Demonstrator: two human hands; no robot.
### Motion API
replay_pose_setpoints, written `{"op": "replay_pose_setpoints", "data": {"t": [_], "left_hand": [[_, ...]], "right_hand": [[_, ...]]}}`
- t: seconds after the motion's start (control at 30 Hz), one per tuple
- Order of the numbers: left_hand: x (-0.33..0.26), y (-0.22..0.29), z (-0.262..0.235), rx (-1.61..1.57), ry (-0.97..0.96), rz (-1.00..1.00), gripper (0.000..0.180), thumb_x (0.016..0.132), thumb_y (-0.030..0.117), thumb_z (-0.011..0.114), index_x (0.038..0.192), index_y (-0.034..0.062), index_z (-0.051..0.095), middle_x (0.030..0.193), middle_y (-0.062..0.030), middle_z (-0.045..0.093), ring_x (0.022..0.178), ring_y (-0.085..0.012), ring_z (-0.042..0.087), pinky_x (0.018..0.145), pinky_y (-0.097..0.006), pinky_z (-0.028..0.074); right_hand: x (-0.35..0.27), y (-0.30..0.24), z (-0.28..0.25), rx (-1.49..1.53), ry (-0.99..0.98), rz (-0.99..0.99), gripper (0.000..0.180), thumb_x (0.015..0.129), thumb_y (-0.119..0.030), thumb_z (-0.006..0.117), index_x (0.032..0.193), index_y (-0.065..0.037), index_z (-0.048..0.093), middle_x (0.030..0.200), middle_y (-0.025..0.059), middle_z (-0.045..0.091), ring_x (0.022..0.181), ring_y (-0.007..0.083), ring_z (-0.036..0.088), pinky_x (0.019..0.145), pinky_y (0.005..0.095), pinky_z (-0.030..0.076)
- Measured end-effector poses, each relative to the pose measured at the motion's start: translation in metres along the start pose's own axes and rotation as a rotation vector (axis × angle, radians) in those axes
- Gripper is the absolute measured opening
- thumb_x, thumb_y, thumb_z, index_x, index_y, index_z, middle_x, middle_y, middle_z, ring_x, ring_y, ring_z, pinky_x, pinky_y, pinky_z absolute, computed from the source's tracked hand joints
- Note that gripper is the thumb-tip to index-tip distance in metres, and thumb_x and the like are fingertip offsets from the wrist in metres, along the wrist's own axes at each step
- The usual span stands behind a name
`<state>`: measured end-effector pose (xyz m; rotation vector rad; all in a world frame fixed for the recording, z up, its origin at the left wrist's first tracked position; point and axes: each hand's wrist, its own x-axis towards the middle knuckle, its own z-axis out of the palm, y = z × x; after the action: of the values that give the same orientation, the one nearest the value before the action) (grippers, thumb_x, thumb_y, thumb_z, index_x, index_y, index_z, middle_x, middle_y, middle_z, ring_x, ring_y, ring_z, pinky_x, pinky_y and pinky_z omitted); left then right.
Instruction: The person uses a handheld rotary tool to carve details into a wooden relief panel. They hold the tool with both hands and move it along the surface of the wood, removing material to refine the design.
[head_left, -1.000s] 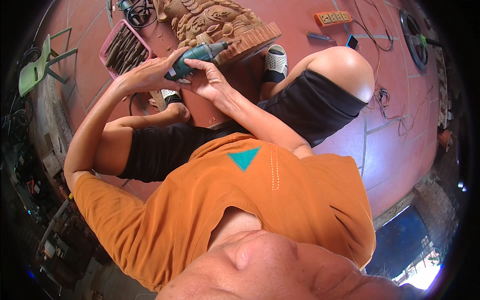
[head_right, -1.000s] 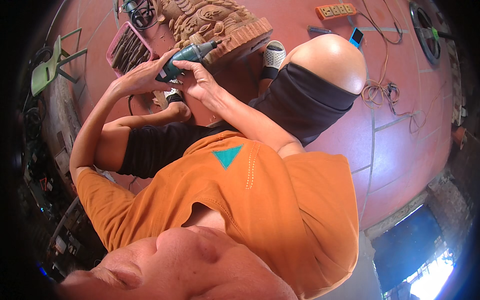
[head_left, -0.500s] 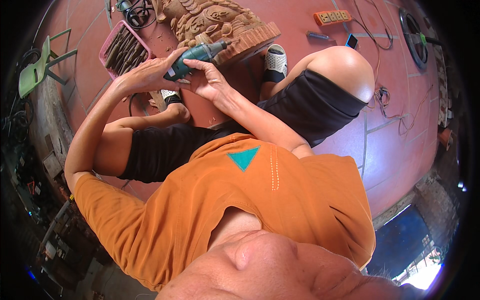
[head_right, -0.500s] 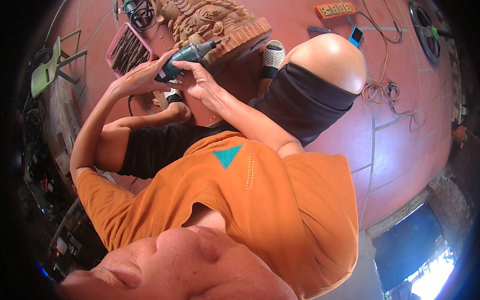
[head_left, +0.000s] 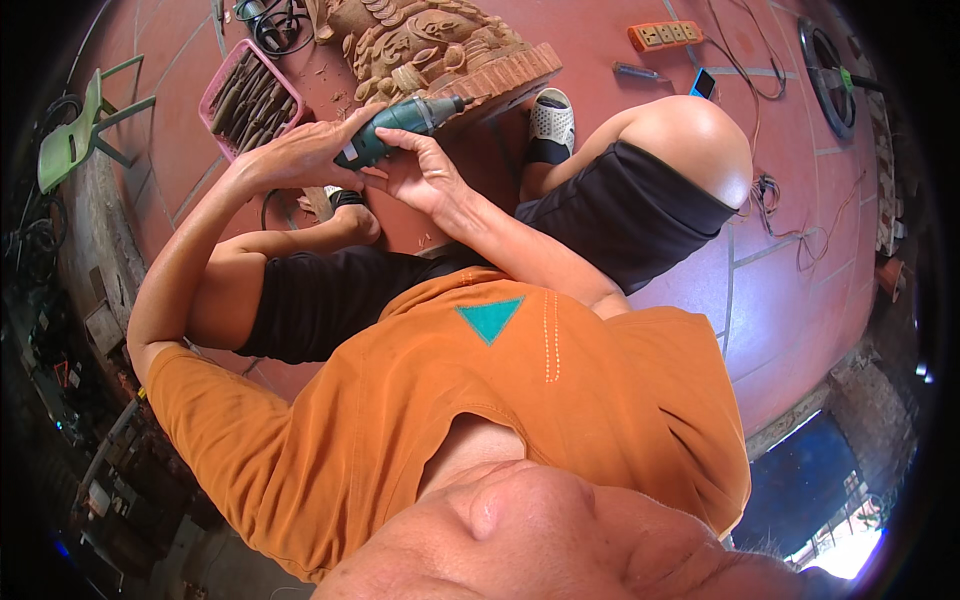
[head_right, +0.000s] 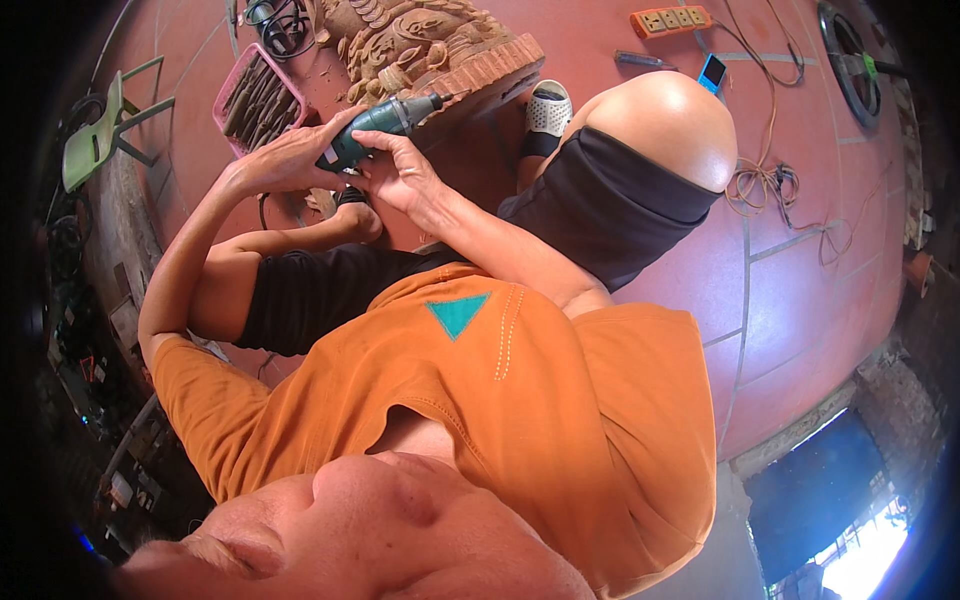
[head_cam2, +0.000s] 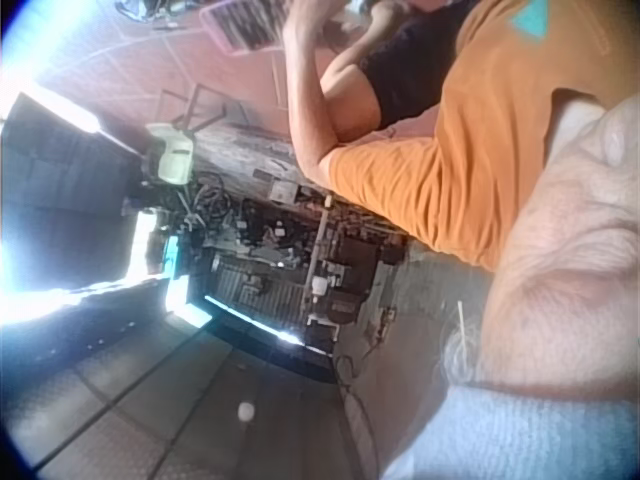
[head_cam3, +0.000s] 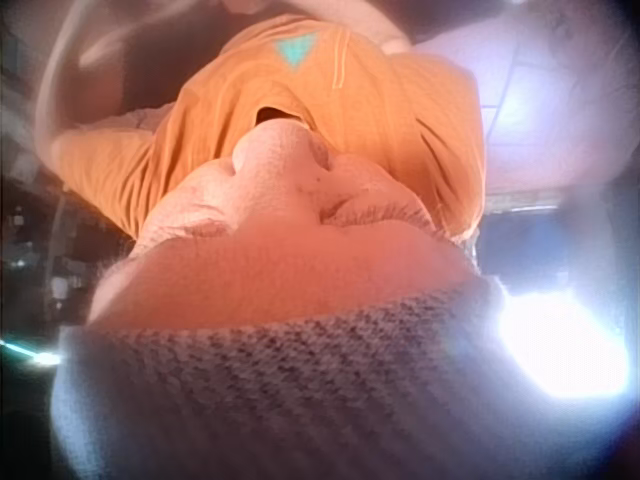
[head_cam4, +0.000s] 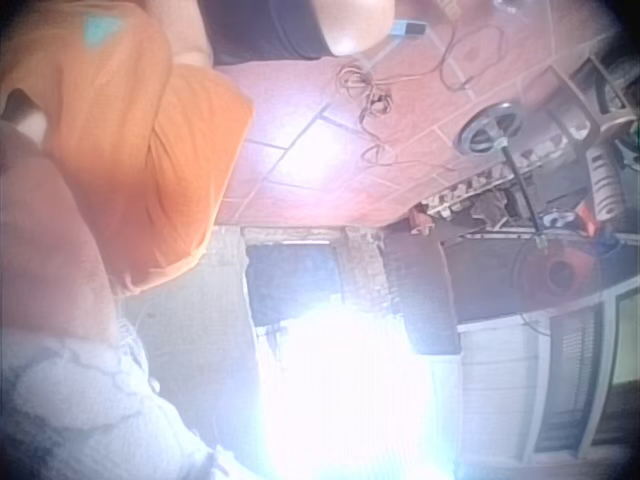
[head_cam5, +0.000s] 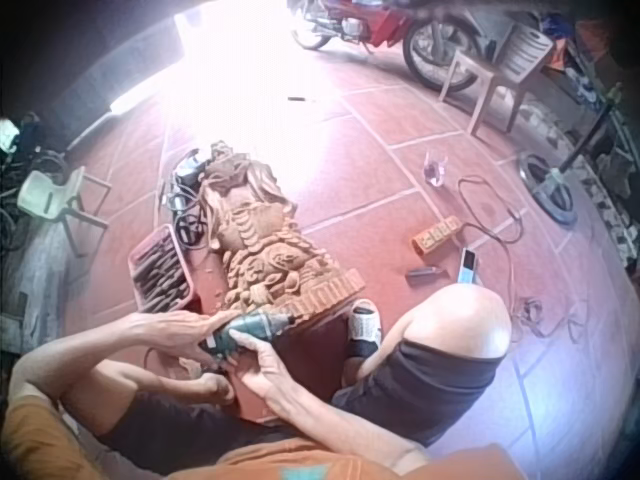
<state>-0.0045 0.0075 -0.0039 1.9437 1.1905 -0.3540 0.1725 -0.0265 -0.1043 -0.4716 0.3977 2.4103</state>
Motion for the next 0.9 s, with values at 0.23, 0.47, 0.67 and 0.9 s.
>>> {"op": "replay_pose_setpoints", "data": {"t": [0.23,0.47,0.67,0.9], "left_hand": [[0.002,0.001,-0.001,-0.011,0.005,0.047,0.101,0.073,0.022,0.078,0.153,0.0151,0.017,0.095,-0.0273,0.066,0.095,-0.0426,0.065,0.082,-0.047,0.051],[0.001,0.006,-0.004,-0.006,0.003,0.014,0.102,0.073,0.022,0.079,0.153,0.0159,0.017,0.097,-0.0273,0.066,0.097,-0.0417,0.065,0.082,-0.047,0.051],[0.0,0.002,0.001,0.021,0.023,-0.007,0.101,0.076,0.027,0.08,0.153,0.0136,0.017,0.105,-0.0245,0.066,0.103,-0.0409,0.064,0.09,-0.046,0.048],[-0.003,0.004,-0.001,0.021,0.005,-0.11,0.102,0.076,0.029,0.081,0.154,0.0139,0.017,0.11,-0.0251,0.064,0.108,-0.0415,0.061,0.093,-0.047,0.046]], "right_hand": [[-0.003,0.0,-0.001,0.02,-0.002,0.002,0.039,0.081,-0.003,0.071,0.117,-0.009,0.057,0.109,0.0078,0.064,0.107,0.0252,0.063,0.096,0.0536,0.049],[-0.002,-0.001,-0.001,0.008,-0.005,-0.011,0.039,0.081,-0.003,0.071,0.117,-0.009,0.057,0.11,0.0074,0.064,0.107,0.0251,0.063,0.097,0.0545,0.049],[0.004,-0.001,-0.002,-0.007,-0.013,-0.019,0.038,0.081,-0.002,0.071,0.116,-0.009,0.058,0.109,0.0072,0.064,0.107,0.0254,0.062,0.097,0.0561,0.048],[0.012,-0.003,-0.005,-0.04,-0.043,0.012,0.036,0.081,-0.002,0.072,0.114,-0.011,0.06,0.108,0.0059,0.067,0.104,0.0256,0.066,0.1,0.0555,0.045]]}}
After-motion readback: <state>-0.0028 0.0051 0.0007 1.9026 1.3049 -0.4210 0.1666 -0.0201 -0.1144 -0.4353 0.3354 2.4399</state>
